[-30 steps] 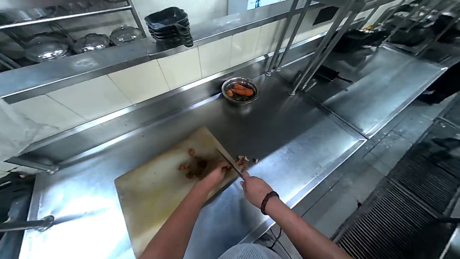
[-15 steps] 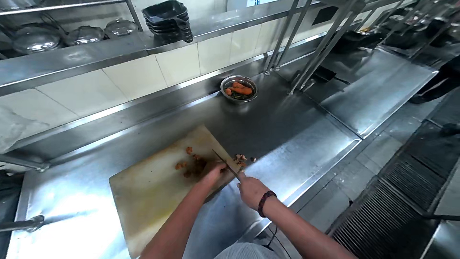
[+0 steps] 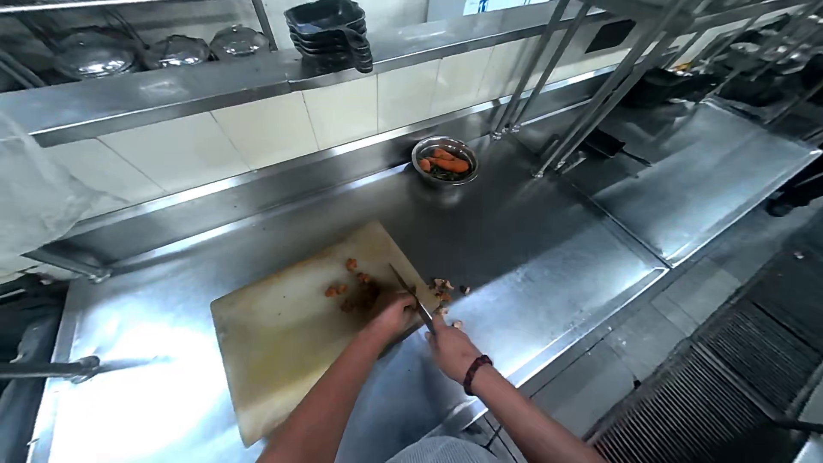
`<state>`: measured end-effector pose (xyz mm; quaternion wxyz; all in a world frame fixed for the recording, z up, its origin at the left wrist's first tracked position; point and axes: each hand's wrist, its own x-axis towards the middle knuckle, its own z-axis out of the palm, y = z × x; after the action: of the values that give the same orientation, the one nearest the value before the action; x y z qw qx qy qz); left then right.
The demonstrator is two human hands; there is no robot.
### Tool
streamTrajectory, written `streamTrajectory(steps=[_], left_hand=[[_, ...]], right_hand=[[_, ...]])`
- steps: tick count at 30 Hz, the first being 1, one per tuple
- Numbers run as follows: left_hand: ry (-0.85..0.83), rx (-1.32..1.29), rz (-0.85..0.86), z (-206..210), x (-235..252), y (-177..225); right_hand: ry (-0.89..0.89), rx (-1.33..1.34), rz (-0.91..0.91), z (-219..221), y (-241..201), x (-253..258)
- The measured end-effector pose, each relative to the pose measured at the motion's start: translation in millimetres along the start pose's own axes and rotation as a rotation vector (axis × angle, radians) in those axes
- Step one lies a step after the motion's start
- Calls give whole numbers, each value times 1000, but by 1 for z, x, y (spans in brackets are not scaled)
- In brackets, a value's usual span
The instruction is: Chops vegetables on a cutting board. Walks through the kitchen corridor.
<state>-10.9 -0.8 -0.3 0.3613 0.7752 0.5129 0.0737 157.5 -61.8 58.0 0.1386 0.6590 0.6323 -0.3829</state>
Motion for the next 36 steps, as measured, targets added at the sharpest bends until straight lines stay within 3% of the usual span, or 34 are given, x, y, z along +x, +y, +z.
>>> streamTrajectory(steps=[2,7,12,15,19,23,25,28,30,36], left_hand=[[-3,-17,26,2,-2,-1],[4,-22,19,-15,-7,4],[335,138,-434,-91,-3,-6],[257,181,-542,-109,13,-40],[205,135,-520,-114,19,-62],[268,100,-382,-112,14,-24],[217,63,-257,-80,11,-1],[8,-26,-139,-19,10,10],[24,-74,-128,1,7,8],[6,-91,-98,-13,6,4]], right_hand=[[50,41,-21,15,4,22],[17,61,-67,-16,13,13],[27,123,-91,-3,19,-18],[-26,143,-108,22,28,-14],[24,195,-50,33,43,-6],[91,206,61,19,51,-10],[117,177,61,12,49,-12],[119,106,34,2,37,-7],[83,50,34,-1,26,-3],[-1,-106,55,-28,2,-20]])
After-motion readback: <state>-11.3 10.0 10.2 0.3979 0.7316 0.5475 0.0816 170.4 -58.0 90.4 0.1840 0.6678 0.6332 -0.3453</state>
